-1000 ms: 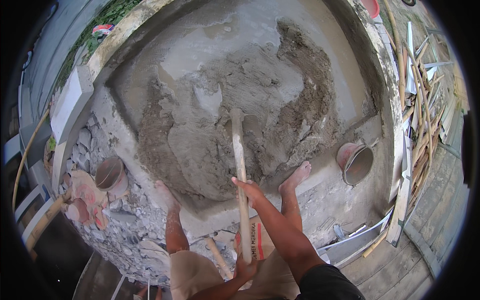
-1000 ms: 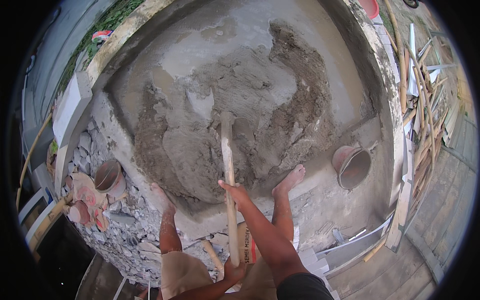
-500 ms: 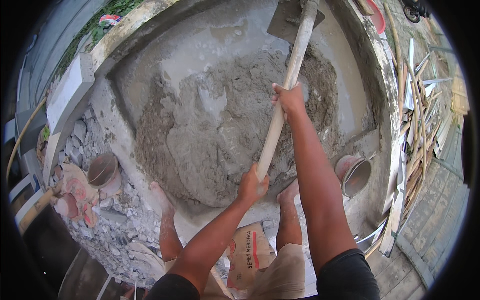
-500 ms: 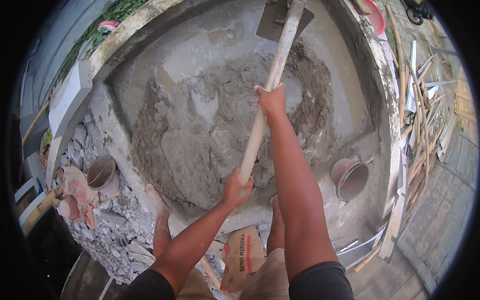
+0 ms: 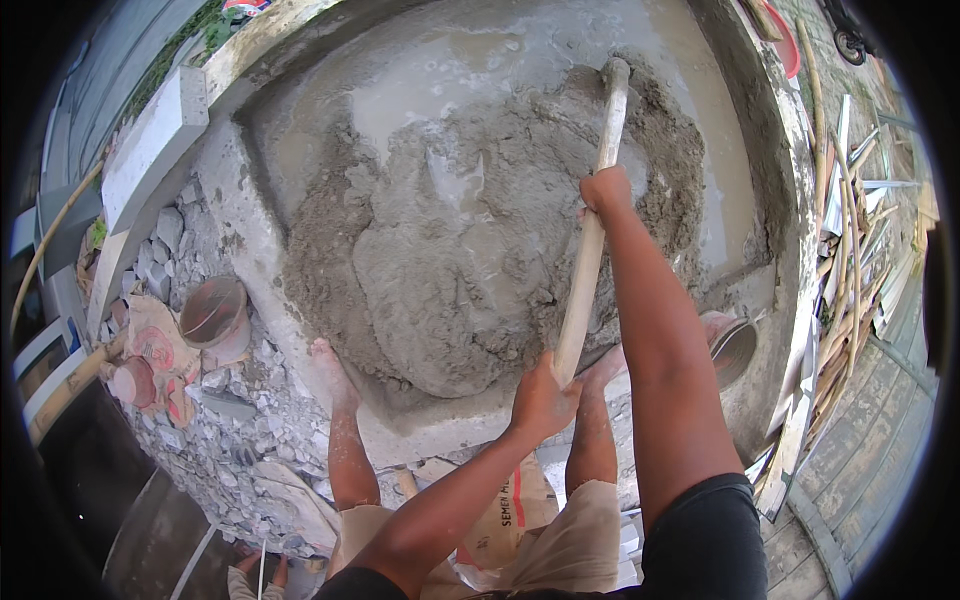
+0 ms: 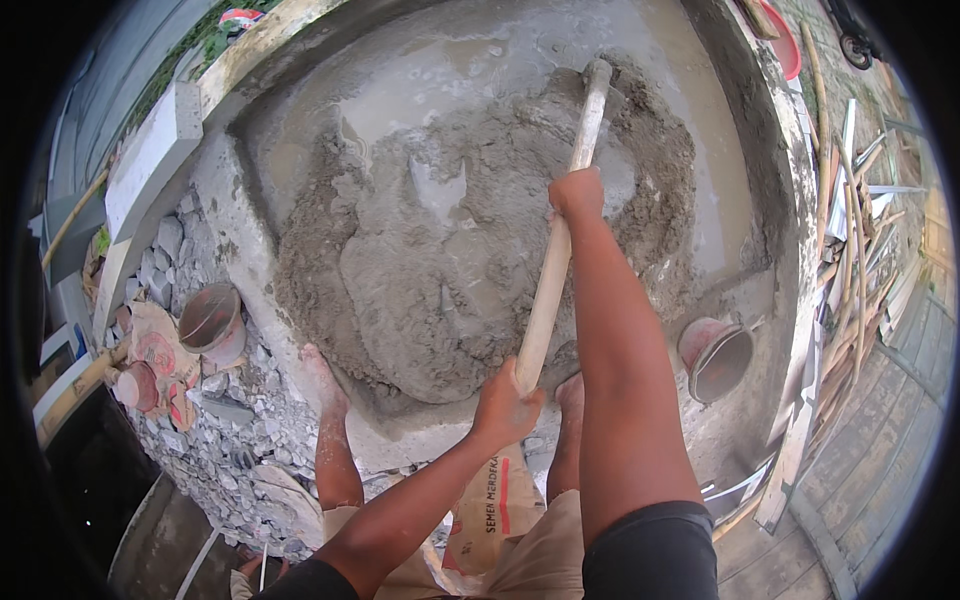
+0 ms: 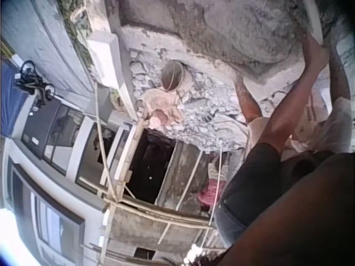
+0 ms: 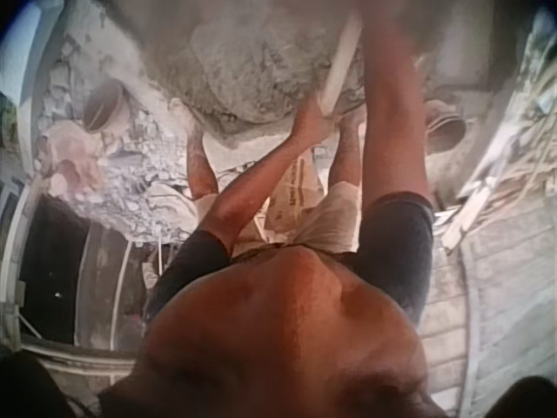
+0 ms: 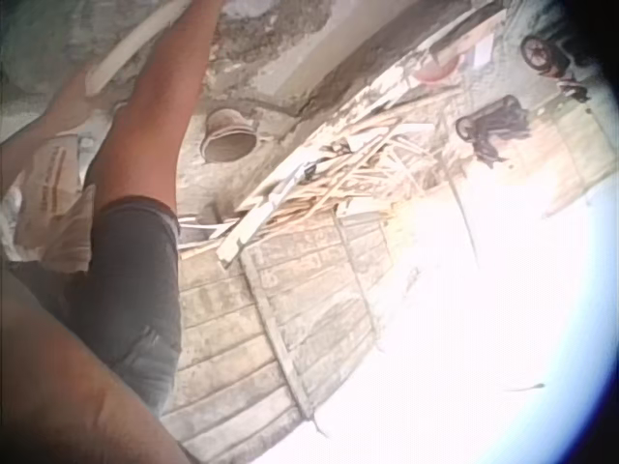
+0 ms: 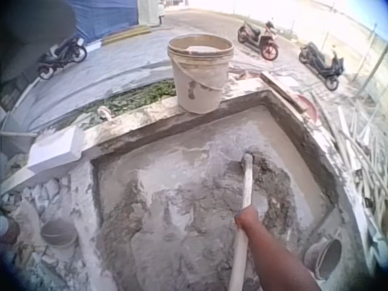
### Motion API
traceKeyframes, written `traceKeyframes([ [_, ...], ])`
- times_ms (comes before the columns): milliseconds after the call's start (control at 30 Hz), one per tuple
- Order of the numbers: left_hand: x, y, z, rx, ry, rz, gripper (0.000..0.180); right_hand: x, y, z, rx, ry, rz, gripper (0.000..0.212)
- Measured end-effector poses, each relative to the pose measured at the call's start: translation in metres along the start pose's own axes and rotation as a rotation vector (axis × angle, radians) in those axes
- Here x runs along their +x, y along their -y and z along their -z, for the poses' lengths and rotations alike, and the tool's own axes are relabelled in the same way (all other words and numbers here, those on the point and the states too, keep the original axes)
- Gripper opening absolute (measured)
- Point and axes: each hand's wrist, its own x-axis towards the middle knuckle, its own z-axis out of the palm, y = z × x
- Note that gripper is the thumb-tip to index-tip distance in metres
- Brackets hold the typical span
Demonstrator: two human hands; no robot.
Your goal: The person mixes sand and cement with water in a rectangular pit using a shovel, pulling the mixture together and turning it over.
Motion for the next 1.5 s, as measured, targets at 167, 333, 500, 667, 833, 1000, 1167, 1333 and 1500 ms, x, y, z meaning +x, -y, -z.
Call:
traceKeyframes([
  [167,-0.09,0.024,0.008,-0.04,0.087,0.21,0.04,-0.093,-0.036,-0.021,0.321,0.238,-0.213,0.038],
  [333,-0.17,0.094,0.006,-0.001,0.154,0.337,0.042,-0.19,-0.086,-0.053,0.276,0.246,-0.242,0.038],
  [500,-0.235,0.133,0.003,-0.029,0.105,0.34,0.047,-0.267,-0.128,-0.081,0.234,0.25,-0.158,0.043],
  [667,-0.281,0.19,-0.009,-0.087,0.016,0.198,0.045,-0.332,-0.134,-0.084,0.247,0.293,-0.163,0.048],
  [833,-0.238,0.187,-0.011,-0.072,0.083,0.236,0.044,-0.309,-0.066,-0.018,0.376,0.167,0.017,0.049],
  [1000,-0.027,0.065,0.027,-0.092,-0.096,0.012,0.041,-0.144,0.048,0.003,0.289,-0.032,0.234,0.059],
  [1167,0.125,-0.014,0.075,-0.133,-0.168,-0.293,0.04,-0.094,0.105,-0.015,0.045,0.11,0.157,0.061],
  [1333,0.047,-0.01,0.028,-0.225,-0.174,-0.029,0.037,-0.077,0.06,-0.018,-0.103,0.102,0.14,0.06],
  [1500,-0.062,0.03,0.021,-0.188,-0.081,0.146,0.031,-0.129,0.016,-0.025,0.329,0.475,-0.187,0.049],
])
